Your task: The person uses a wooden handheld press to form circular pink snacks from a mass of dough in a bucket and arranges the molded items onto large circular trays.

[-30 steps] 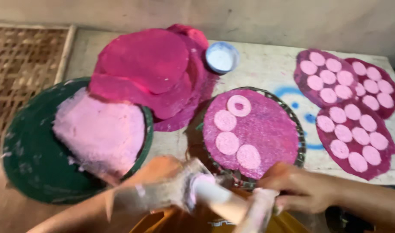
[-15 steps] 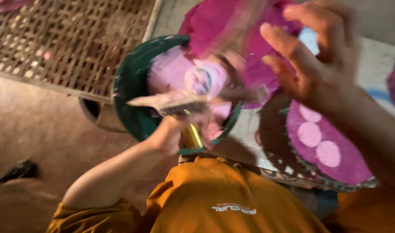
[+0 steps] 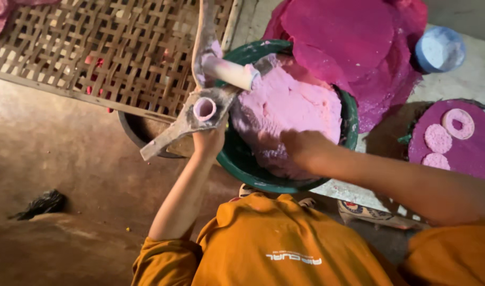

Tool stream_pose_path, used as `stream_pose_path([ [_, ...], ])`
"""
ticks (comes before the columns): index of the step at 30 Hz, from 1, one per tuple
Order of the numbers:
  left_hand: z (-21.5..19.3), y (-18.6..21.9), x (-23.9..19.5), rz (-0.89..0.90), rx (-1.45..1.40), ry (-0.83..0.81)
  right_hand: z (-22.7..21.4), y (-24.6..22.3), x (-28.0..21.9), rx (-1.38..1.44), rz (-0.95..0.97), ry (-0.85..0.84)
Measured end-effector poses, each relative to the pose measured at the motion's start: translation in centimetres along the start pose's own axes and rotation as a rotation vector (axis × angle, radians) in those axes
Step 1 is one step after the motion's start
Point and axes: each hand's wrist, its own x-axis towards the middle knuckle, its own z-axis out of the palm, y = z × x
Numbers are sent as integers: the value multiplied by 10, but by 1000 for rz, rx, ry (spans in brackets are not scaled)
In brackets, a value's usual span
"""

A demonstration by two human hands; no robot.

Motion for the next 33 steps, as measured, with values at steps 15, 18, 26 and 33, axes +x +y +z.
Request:
stream_pose_path([
  [15, 2, -7, 3, -112, -146, 36, 50, -37, 84, -466, 171, 437],
  [18, 0, -8, -2, -119, -140, 38, 77, -47, 91, -495, 199, 399],
  [26, 5, 20, 7, -50, -125, 50, 68, -46, 23, -29, 228, 16],
  [33, 0, 63, 34, 265, 516, -112, -37, 46, -94, 663, 11, 18],
])
